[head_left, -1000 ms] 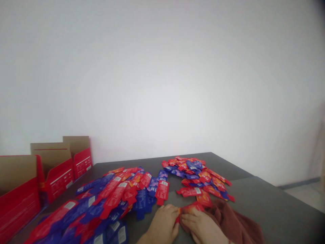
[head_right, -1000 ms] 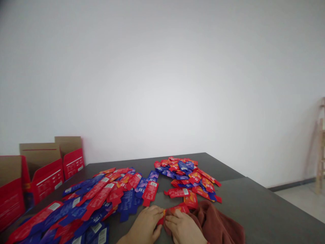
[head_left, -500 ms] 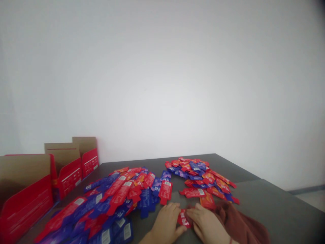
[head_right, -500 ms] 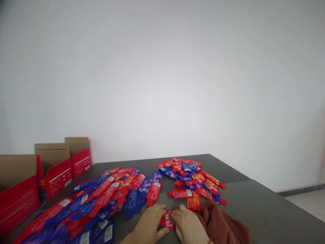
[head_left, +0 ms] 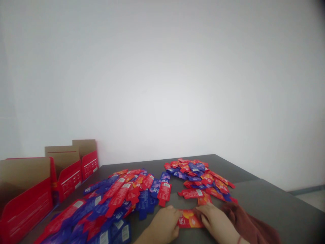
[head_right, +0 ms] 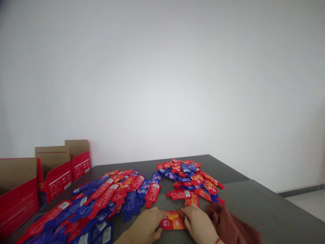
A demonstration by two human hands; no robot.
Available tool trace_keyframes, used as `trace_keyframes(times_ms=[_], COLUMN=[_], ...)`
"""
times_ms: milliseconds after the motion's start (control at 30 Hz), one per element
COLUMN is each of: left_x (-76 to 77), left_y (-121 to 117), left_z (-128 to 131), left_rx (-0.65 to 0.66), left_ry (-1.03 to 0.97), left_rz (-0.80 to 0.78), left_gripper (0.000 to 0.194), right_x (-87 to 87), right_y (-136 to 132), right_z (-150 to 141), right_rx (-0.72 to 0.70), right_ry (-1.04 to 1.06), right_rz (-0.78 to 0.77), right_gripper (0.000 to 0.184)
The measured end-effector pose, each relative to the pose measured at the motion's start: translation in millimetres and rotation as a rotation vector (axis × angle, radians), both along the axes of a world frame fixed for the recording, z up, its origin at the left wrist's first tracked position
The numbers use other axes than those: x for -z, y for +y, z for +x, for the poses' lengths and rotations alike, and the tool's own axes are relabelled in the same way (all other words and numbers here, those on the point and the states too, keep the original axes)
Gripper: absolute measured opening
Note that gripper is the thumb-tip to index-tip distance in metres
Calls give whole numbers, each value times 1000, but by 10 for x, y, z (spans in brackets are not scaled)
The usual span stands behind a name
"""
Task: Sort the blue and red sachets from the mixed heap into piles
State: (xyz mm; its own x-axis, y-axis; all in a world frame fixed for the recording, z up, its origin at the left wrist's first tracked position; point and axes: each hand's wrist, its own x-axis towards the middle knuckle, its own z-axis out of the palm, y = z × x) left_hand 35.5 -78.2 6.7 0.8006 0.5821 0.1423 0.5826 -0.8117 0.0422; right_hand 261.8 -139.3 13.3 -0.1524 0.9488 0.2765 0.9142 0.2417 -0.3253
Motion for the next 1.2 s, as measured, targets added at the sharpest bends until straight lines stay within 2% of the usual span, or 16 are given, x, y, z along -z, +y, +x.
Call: trace_keyframes(times_ms=[100,200,300,367,467,567,700,767,833,900,967,1100,1200], left_x=[1,91,207,244,195,64,-99,-145,-166,-168,-153,-106,-110], left_y=[8,54,86,72,22,15,119,169,185,161,113,47,97], left_z=[43,19,-9,17,132,260,318,292,245,199,179,249,350], left_rx=[-39,8,61,51,62,79,-63,-77,6,116,171,157,57], left_ry=[70,-18,-149,-155,-35,45,-74,-128,-118,-64,0,99,42], left_rz=[66,48,10,8,68,100,-28,-78,-96,-87,-35,98,67], left_gripper=[30,29,51,62,47,29,28,30,25,39,51,27,16], right_x=[-32,-27,8,32,59,83,99,102,110,128,150,175,159], right_y=[27,62,71,70,82,115,144,145,147,156,168,177,166], right_z=[62,146,166,138,110,188,400,474,499,478,428,339,346], right_rx=[53,103,123,110,93,103,148,165,166,151,123,57,52], right_ry=[37,52,39,20,-8,-40,-71,-66,-59,-51,-44,-34,-25], right_rz=[63,118,91,65,78,136,247,280,287,276,265,257,273], right_gripper=[36,35,35,36,37,39,41,40,40,41,41,38,38])
